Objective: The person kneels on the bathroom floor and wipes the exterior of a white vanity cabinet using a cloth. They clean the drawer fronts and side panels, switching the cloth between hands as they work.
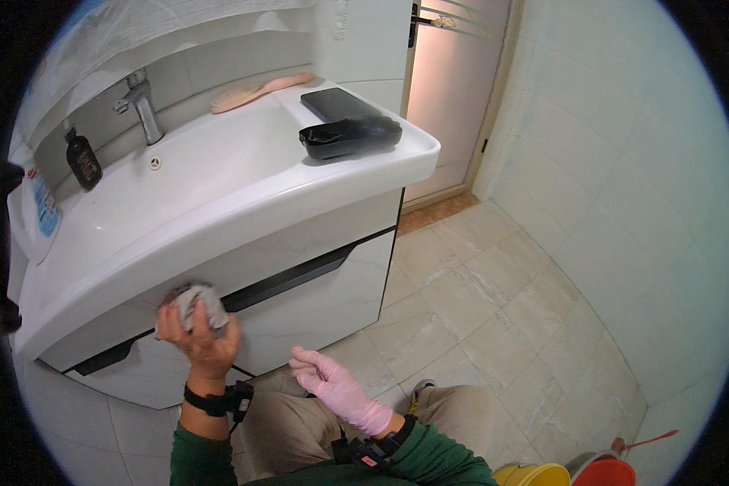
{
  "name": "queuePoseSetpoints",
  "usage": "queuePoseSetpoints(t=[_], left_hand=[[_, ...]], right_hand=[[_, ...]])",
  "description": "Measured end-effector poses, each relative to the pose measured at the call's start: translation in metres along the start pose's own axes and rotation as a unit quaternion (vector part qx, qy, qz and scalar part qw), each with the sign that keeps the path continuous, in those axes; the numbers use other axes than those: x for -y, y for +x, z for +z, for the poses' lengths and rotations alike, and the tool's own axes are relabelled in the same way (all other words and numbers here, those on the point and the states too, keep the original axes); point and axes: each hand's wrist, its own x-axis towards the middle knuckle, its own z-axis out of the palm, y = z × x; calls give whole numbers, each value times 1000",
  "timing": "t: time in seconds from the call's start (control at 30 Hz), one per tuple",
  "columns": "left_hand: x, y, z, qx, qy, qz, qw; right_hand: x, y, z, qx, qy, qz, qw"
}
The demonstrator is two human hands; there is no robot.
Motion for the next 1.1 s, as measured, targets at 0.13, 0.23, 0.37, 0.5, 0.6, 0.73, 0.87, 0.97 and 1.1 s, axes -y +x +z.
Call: queuePoseSetpoints(t=[0.13,0.23,0.37,0.5,0.6,0.73,0.87,0.97,1.1], left_hand=[[2,5,0,16,9,33,999],[47,-12,-20,-14,71,38,997],[103,-35,-59,-55,80,-127,987],[103,-40,-60,-69,81,-238,965],[75,-25,-38,-47,113,-150,981],[17,8,-5,-23,84,-12,996],[-15,29,8,18,9,49,999],[6,18,-5,2,12,37,999],[79,-23,-43,-22,85,-28,996]], right_hand=[[1,-1,0,6,-9,-5,1000],[0,-2,-4,-6,20,10,1000],[-1,-1,-5,-19,37,35,999],[-1,2,0,-2,16,32,999],[0,0,2,7,9,46,999],[-1,-1,2,-6,36,37,999],[-3,-3,2,-7,11,26,1000],[-3,-4,2,-1,-4,27,1000],[-3,-3,5,-4,0,31,999]])
